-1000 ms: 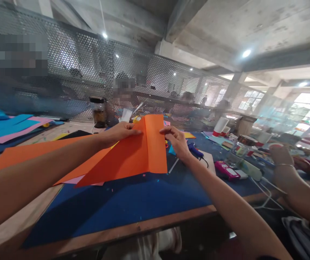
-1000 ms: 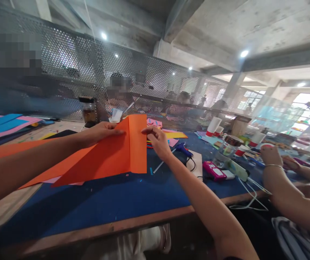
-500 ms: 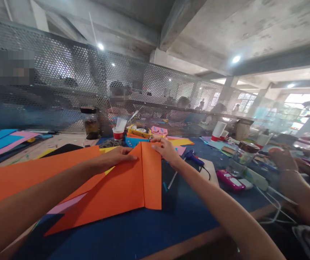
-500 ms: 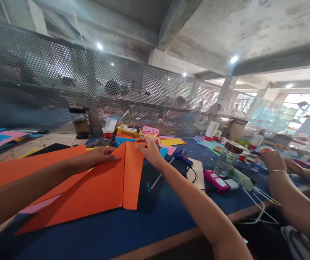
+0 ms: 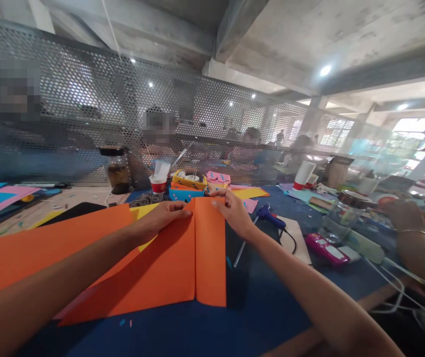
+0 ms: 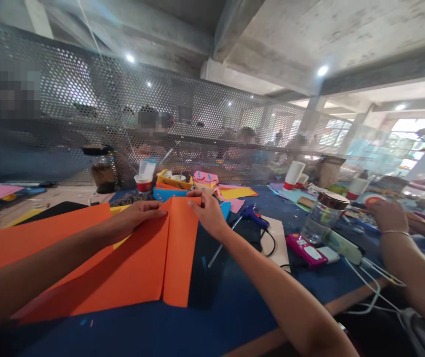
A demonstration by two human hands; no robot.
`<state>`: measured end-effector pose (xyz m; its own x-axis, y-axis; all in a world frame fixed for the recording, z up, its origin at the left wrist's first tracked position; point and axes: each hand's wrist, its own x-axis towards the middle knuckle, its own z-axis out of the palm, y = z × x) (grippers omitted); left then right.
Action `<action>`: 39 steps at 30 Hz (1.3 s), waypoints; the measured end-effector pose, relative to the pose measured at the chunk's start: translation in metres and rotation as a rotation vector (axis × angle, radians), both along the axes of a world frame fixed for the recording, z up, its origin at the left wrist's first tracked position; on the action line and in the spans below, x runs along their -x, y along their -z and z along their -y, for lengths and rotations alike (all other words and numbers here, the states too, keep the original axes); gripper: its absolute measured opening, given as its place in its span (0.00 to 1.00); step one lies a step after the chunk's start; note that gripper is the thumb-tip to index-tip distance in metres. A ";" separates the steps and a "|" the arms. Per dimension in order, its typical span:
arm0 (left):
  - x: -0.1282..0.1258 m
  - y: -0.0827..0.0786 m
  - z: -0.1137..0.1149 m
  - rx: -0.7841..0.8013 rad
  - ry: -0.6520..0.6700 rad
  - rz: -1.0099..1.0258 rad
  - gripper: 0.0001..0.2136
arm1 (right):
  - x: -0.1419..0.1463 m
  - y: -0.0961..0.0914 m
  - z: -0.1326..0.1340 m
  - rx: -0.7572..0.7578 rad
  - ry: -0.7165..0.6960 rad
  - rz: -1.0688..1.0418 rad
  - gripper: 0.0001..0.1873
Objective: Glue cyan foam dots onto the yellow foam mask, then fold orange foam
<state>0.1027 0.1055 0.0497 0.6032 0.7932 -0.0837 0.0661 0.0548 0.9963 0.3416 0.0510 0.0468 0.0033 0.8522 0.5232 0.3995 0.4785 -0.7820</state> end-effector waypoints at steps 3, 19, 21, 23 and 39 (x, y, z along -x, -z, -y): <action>-0.004 0.000 -0.001 0.014 0.014 0.030 0.16 | -0.005 0.000 -0.002 -0.001 0.023 -0.009 0.11; -0.007 0.001 0.011 0.197 0.031 0.074 0.17 | -0.009 0.011 -0.006 0.072 0.045 0.018 0.11; -0.008 0.005 0.012 0.193 0.023 0.049 0.16 | -0.009 0.014 -0.006 0.085 0.050 0.038 0.11; -0.009 0.010 0.011 0.167 -0.001 0.037 0.16 | -0.009 0.015 -0.005 0.095 0.052 0.060 0.10; -0.011 0.031 0.008 0.104 -0.052 0.033 0.18 | -0.007 0.025 -0.005 0.135 0.087 0.148 0.10</action>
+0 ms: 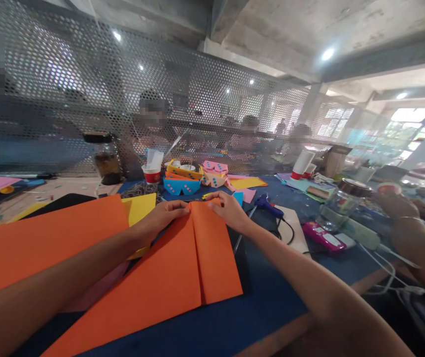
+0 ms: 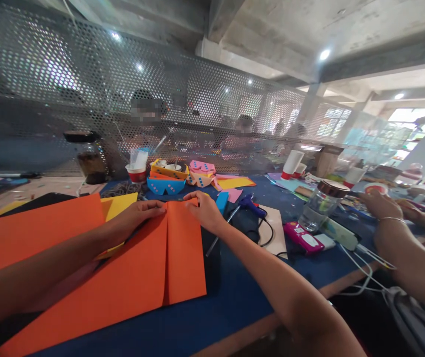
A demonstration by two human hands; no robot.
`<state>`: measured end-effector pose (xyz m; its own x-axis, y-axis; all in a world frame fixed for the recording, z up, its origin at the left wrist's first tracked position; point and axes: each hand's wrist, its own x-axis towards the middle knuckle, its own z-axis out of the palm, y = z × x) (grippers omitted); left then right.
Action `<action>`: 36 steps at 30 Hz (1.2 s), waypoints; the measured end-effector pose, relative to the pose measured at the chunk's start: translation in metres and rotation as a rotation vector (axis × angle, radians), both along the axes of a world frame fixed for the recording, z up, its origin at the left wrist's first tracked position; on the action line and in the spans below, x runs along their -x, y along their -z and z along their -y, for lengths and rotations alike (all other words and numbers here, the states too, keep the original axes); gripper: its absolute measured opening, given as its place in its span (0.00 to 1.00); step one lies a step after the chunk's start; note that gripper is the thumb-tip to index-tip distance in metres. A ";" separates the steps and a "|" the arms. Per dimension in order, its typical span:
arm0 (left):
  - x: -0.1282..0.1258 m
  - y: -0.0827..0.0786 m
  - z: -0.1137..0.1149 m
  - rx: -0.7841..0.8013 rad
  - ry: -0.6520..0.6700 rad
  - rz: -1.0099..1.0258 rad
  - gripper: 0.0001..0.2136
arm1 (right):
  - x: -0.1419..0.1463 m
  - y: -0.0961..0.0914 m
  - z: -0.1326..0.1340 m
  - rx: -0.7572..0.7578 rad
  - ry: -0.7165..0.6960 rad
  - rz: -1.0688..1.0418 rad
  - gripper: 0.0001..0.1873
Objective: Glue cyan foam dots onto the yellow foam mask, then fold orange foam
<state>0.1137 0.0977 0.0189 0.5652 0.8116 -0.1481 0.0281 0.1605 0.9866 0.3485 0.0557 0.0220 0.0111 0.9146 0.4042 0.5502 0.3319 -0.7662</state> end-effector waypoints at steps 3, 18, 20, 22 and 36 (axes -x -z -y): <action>0.002 -0.002 0.002 0.020 0.029 -0.010 0.21 | 0.000 0.000 0.000 0.004 0.014 -0.026 0.10; 0.006 -0.007 0.007 0.095 0.255 -0.072 0.28 | -0.007 -0.006 -0.002 -0.009 0.066 0.032 0.09; 0.006 -0.007 0.007 0.111 0.268 -0.085 0.27 | -0.007 -0.006 -0.001 0.009 0.062 0.050 0.07; 0.005 -0.006 0.007 0.121 0.236 -0.114 0.24 | -0.007 -0.006 0.000 0.023 0.055 0.064 0.06; 0.001 0.001 0.001 -0.028 -0.015 -0.091 0.20 | 0.002 -0.002 0.007 -0.048 -0.016 0.211 0.11</action>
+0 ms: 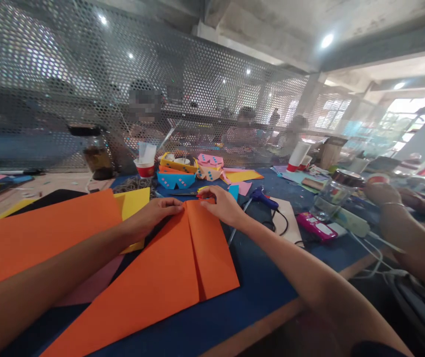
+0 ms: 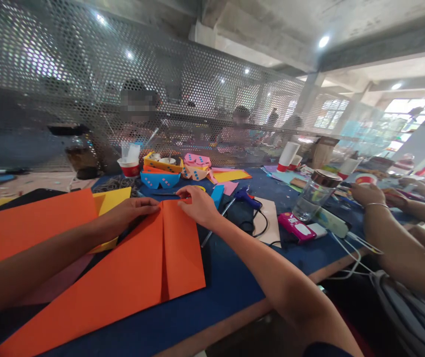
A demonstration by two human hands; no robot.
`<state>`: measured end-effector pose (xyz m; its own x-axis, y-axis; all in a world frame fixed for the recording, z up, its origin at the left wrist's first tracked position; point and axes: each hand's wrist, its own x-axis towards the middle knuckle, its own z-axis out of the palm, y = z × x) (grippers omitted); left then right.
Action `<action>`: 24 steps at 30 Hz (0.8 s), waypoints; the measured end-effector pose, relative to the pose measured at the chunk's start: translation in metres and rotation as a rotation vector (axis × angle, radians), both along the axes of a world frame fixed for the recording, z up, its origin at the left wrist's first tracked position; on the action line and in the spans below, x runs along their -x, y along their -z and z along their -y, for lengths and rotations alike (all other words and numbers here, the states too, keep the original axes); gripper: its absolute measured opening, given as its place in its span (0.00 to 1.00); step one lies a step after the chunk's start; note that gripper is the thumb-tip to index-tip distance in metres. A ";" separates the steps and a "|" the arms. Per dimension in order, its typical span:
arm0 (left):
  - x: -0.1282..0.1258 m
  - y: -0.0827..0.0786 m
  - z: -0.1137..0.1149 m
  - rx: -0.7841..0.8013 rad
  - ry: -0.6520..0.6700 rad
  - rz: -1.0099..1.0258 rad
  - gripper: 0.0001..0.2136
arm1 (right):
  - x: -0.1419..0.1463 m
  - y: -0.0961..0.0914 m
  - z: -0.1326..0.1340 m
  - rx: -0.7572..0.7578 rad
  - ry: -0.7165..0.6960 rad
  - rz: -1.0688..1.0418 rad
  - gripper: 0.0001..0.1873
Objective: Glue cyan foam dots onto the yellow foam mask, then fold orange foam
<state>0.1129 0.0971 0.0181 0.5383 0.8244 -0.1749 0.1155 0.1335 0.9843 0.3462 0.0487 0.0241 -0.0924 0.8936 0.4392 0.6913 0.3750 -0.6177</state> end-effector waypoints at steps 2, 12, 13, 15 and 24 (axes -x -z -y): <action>-0.001 0.001 0.000 -0.019 0.008 0.004 0.20 | 0.002 -0.001 0.003 -0.033 -0.007 0.045 0.11; -0.008 0.000 0.010 -0.092 0.089 -0.031 0.21 | 0.015 0.001 0.004 0.053 -0.080 0.031 0.07; -0.008 0.000 0.011 -0.095 0.090 -0.035 0.22 | 0.015 0.002 0.003 0.066 -0.083 0.009 0.07; -0.008 -0.001 0.012 -0.117 0.083 -0.046 0.22 | 0.016 0.003 0.002 0.082 -0.096 -0.034 0.06; -0.008 -0.002 0.013 -0.305 0.042 -0.115 0.19 | 0.019 0.005 -0.002 0.112 -0.166 -0.138 0.04</action>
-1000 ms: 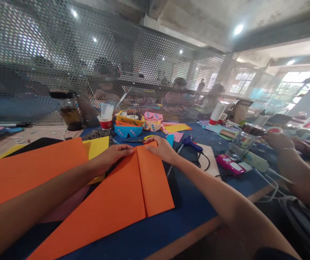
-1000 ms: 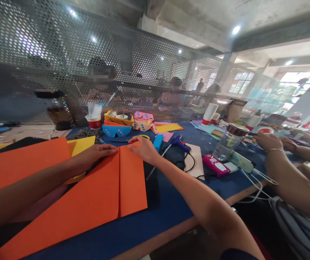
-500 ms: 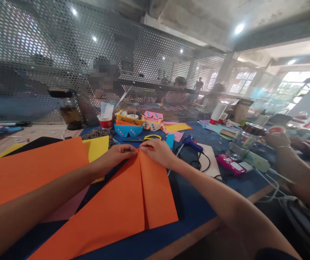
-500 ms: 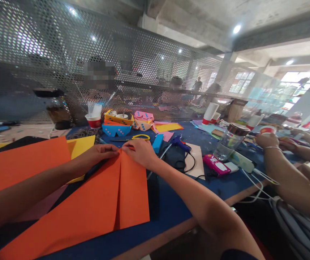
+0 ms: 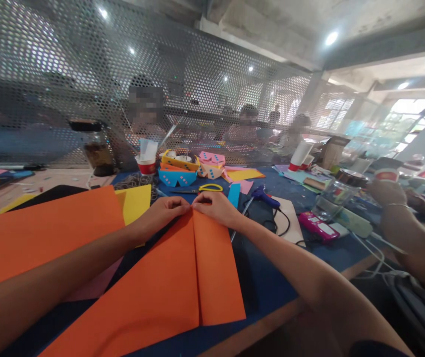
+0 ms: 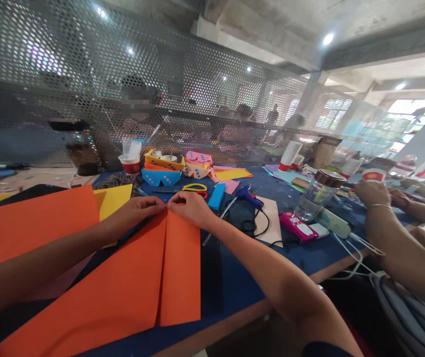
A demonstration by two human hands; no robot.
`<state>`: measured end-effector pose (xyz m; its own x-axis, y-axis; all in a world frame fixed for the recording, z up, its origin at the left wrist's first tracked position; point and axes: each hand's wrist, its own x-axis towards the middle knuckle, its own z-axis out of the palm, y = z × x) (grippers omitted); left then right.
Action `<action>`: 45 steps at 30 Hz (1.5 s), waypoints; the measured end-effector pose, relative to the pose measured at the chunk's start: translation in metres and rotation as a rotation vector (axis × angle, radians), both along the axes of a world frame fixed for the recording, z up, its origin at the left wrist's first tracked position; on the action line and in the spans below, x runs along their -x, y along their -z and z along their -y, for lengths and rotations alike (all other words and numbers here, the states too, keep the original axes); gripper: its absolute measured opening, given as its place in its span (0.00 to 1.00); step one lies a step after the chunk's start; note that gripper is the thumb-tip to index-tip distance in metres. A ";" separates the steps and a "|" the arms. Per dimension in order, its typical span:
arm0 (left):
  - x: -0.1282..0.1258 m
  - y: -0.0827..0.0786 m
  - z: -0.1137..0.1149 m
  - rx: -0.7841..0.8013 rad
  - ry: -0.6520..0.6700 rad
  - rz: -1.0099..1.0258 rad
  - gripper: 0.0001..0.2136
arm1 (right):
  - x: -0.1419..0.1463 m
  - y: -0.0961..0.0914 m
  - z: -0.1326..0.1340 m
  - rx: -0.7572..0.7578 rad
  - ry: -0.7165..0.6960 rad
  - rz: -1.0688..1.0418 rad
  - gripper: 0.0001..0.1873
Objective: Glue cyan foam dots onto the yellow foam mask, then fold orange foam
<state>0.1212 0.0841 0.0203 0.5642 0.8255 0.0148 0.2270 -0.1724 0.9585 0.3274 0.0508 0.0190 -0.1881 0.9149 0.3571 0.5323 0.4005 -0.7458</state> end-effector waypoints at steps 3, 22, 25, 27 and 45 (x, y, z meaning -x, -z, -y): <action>-0.001 0.000 -0.002 -0.052 0.008 -0.009 0.18 | 0.001 0.002 -0.001 0.003 -0.009 -0.020 0.03; 0.003 0.002 0.001 -0.454 -0.025 -0.150 0.11 | 0.007 0.002 0.007 -0.027 0.016 -0.007 0.01; 0.002 0.000 0.004 -0.480 -0.043 -0.170 0.10 | 0.008 0.002 0.008 -0.032 0.021 -0.005 0.01; 0.001 -0.002 0.007 -0.507 -0.057 -0.195 0.10 | 0.008 0.002 0.009 -0.034 0.019 -0.008 0.01; 0.001 -0.002 0.021 -0.841 -0.146 -0.353 0.09 | 0.011 -0.002 0.007 0.129 -0.006 -0.169 0.02</action>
<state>0.1199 0.0630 0.0226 0.5411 0.6844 0.4886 0.5568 -0.7270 0.4018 0.3161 0.0441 0.0206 -0.1410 0.9541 0.2642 0.3933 0.2989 -0.8694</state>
